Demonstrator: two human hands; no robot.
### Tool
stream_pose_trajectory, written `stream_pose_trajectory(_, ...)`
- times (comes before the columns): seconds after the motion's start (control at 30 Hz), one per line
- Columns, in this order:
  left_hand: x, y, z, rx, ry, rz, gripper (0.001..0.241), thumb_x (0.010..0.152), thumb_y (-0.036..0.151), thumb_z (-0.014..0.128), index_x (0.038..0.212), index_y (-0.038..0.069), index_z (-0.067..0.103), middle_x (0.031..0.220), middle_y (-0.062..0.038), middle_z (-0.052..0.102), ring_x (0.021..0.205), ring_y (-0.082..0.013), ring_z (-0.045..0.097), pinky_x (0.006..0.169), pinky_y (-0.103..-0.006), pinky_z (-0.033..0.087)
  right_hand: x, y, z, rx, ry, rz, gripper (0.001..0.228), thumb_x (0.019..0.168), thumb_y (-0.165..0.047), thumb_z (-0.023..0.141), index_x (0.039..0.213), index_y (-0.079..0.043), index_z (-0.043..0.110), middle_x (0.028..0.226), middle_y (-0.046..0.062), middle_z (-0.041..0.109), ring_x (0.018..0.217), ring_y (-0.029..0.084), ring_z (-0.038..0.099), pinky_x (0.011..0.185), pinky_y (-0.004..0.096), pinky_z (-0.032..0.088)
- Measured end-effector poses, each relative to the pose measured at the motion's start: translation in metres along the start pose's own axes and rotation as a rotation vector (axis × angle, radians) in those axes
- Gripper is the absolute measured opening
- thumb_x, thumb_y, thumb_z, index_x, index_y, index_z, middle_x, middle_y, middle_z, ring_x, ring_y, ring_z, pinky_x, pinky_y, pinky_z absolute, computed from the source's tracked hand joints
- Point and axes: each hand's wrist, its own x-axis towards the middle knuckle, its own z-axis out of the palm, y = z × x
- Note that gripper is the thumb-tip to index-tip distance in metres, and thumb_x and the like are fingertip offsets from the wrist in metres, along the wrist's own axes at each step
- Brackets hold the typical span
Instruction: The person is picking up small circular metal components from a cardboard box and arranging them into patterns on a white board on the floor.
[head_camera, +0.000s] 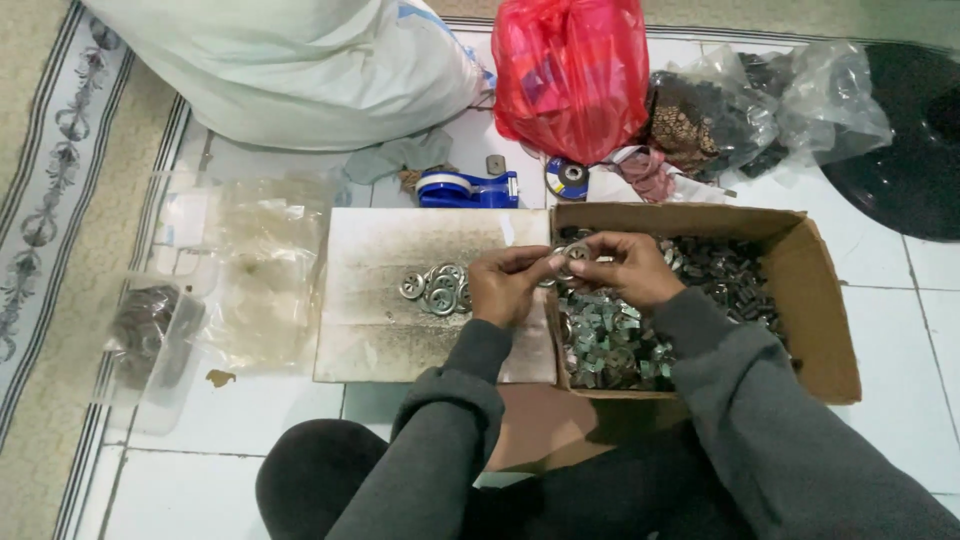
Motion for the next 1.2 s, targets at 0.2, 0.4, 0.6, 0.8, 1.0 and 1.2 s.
stream_pose_trajectory(0.2, 0.011, 0.001, -0.074, 0.099, 0.090, -0.035, 0.041, 0.076, 0.024, 0.100, 0.110, 0.008, 0.083, 0.092, -0.016, 0.081, 0.088, -0.0232, 0.078, 0.074, -0.0401, 0.062, 0.014, -0.002, 0.075, -0.097, -0.088, -0.076, 0.034, 0.089, -0.001, 0.084, 0.119, 0.009, 0.071, 0.085, 0.017, 0.072, 0.078, 0.031, 0.080, 0.062, 0.039, 0.069)
stream_pose_trajectory(0.4, 0.012, 0.003, -0.124, 0.292, 0.179, -0.037, 0.028, 0.077, 0.021, 0.095, 0.103, 0.017, 0.085, 0.091, -0.011, 0.082, 0.086, -0.0224, 0.080, 0.075, -0.0348, 0.064, 0.049, 0.052, 0.122, -0.142, -0.108, -0.020, 0.033, 0.089, -0.002, 0.083, 0.119, 0.003, 0.070, 0.080, 0.014, 0.072, 0.073, 0.026, 0.077, 0.062, 0.037, 0.066)
stream_pose_trajectory(0.6, 0.026, -0.021, -0.141, 0.479, 0.219, 0.021, 0.023, 0.081, 0.019, 0.091, 0.103, 0.017, 0.085, 0.096, -0.011, 0.082, 0.092, -0.0317, 0.078, 0.076, -0.0396, 0.067, 0.048, 0.055, 0.147, -0.330, -0.022, 0.051, 0.028, 0.095, -0.011, 0.078, 0.122, -0.004, 0.074, 0.086, 0.015, 0.079, 0.071, 0.022, 0.079, 0.068, 0.038, 0.064)
stream_pose_trajectory(0.8, 0.024, -0.032, -0.145, 0.689, 0.249, 0.144, 0.020, 0.083, 0.018, 0.089, 0.103, 0.016, 0.085, 0.094, -0.010, 0.078, 0.089, -0.0328, 0.077, 0.076, -0.0376, 0.068, 0.050, 0.072, 0.149, -0.673, 0.087, 0.027, 0.030, 0.088, -0.035, 0.087, 0.114, -0.020, 0.081, 0.096, 0.006, 0.080, 0.098, 0.028, 0.078, 0.088, 0.044, 0.062)
stream_pose_trajectory(1.0, 0.027, -0.038, -0.148, 0.748, 0.235, 0.238, 0.019, 0.088, 0.018, 0.082, 0.107, 0.016, 0.082, 0.095, -0.011, 0.075, 0.093, -0.0344, 0.075, 0.079, -0.0449, 0.067, 0.024, 0.022, 0.145, -0.662, 0.097, 0.041, 0.048, 0.097, -0.022, 0.071, 0.144, -0.018, 0.059, 0.091, 0.008, 0.076, 0.097, 0.030, 0.075, 0.096, 0.053, 0.055)
stream_pose_trajectory(1.2, 0.023, -0.033, -0.143, 0.850, 0.205, 0.266, 0.015, 0.093, 0.017, 0.075, 0.107, 0.014, 0.080, 0.094, -0.009, 0.071, 0.094, -0.0329, 0.074, 0.081, -0.0429, 0.065, 0.029, 0.042, 0.131, -0.929, 0.106, -0.168, 0.030, 0.099, -0.014, 0.064, 0.127, -0.016, 0.075, 0.114, 0.013, 0.056, 0.107, 0.042, 0.070, 0.088, 0.057, 0.065)
